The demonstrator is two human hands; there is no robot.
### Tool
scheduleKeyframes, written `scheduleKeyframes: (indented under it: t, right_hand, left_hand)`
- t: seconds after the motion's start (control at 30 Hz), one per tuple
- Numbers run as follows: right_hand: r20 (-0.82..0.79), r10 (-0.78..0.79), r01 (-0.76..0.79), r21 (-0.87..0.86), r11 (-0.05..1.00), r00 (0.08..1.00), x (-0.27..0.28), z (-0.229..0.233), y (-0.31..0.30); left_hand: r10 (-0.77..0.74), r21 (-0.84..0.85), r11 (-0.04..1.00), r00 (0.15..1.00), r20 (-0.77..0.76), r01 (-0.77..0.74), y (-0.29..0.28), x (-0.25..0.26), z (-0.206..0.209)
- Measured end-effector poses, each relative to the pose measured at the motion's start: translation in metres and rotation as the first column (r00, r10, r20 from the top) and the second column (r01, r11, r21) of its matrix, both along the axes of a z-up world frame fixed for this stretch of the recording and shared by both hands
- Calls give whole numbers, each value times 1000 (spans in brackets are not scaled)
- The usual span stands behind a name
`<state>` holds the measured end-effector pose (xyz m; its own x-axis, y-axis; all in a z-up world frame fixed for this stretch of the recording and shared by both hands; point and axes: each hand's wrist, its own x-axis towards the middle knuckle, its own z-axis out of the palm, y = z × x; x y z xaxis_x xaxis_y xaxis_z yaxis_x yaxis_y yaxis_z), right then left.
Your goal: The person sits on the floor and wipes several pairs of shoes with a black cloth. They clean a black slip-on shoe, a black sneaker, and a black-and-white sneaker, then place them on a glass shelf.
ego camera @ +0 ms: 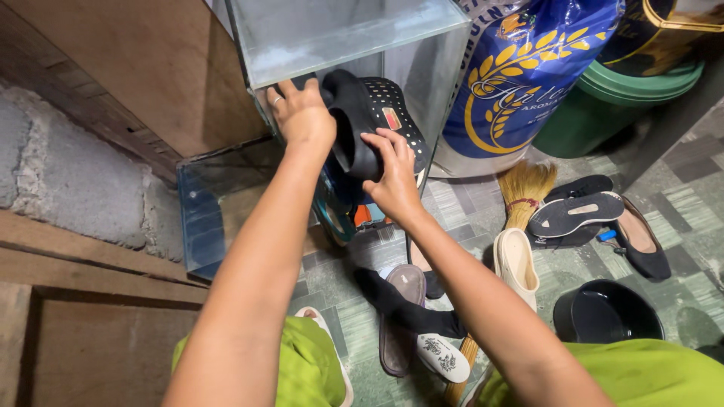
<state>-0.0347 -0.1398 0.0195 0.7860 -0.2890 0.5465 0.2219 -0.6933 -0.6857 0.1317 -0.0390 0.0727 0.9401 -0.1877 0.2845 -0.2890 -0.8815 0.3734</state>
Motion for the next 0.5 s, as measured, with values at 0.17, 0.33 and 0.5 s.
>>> scheduleKeyframes:
  t: [0.17,0.33,0.5]
  right_hand:
    - [199,46,-136,467,874,979,10,6,-17]
    - [151,-65,62,28,998,986,0,21,-48]
    - [156,-79,141,-438,888,985,-6,33,-67]
  left_hand:
    - [-7,-279,956,955,296,94,-1,-26,9]
    - [6,-428,890,934,358,159,-11,-49,7]
    - [14,-430,886,914,405,177,-28,-68,-10]
